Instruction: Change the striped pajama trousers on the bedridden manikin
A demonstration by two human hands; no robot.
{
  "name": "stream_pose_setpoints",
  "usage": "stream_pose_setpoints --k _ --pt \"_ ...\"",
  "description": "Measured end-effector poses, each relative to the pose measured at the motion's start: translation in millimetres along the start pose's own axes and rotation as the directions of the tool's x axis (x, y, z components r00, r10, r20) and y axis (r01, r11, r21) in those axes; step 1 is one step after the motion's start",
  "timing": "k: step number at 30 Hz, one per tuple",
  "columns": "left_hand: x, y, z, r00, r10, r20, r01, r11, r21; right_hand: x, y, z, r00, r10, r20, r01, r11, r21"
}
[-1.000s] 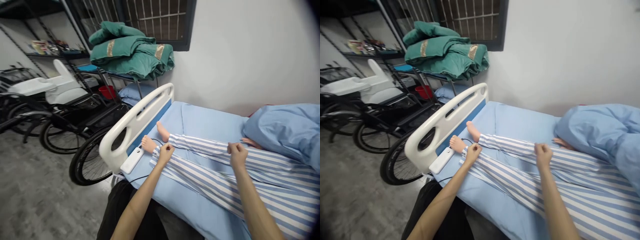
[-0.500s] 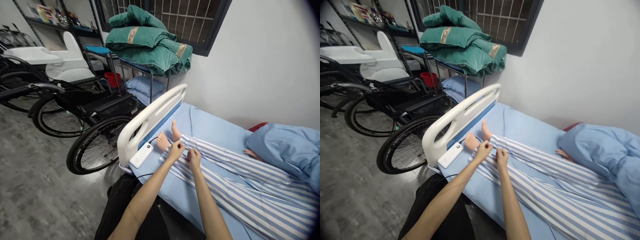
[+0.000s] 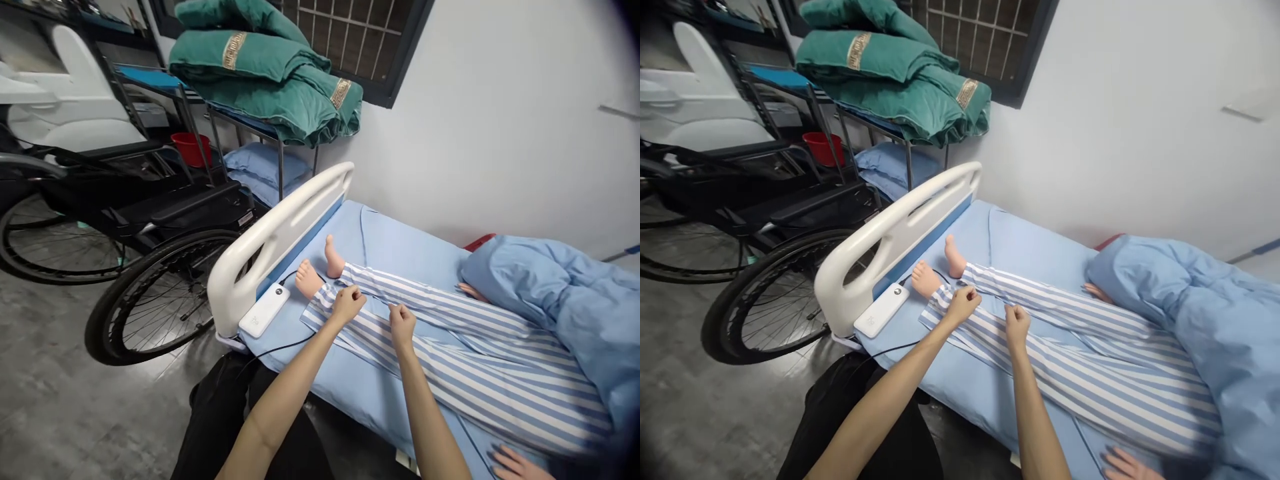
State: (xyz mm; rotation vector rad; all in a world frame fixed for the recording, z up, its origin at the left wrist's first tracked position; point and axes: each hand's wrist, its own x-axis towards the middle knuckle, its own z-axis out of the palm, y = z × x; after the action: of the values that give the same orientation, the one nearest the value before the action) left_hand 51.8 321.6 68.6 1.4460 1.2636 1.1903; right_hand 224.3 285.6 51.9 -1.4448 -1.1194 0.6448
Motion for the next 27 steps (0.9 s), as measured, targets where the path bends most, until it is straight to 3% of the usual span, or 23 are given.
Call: stream_pose_setpoints --k 6,11,16,27 --pt "-3 3 27 0.994 -0.021 0.103 0.018 1.0 0.023 4 -11 0 0.997 0.023 0.071 -0.024 1.0 0.008" --pt "-3 -3 26 0.995 -0.045 0.093 0.034 0.993 0.113 12 -11 1 0.987 0.078 0.144 -0.077 0.997 -0.012" --pt "-8 -6 26 0.989 0.056 0.134 -0.088 0.963 0.254 19 -10 -1 0.958 0.078 0.277 -0.056 0.994 -0.089" --pt "-19 -5 25 0.986 0.119 0.119 -0.143 0.964 0.224 25 3 -1 0.932 0.102 0.347 -0.056 0.988 -0.141"
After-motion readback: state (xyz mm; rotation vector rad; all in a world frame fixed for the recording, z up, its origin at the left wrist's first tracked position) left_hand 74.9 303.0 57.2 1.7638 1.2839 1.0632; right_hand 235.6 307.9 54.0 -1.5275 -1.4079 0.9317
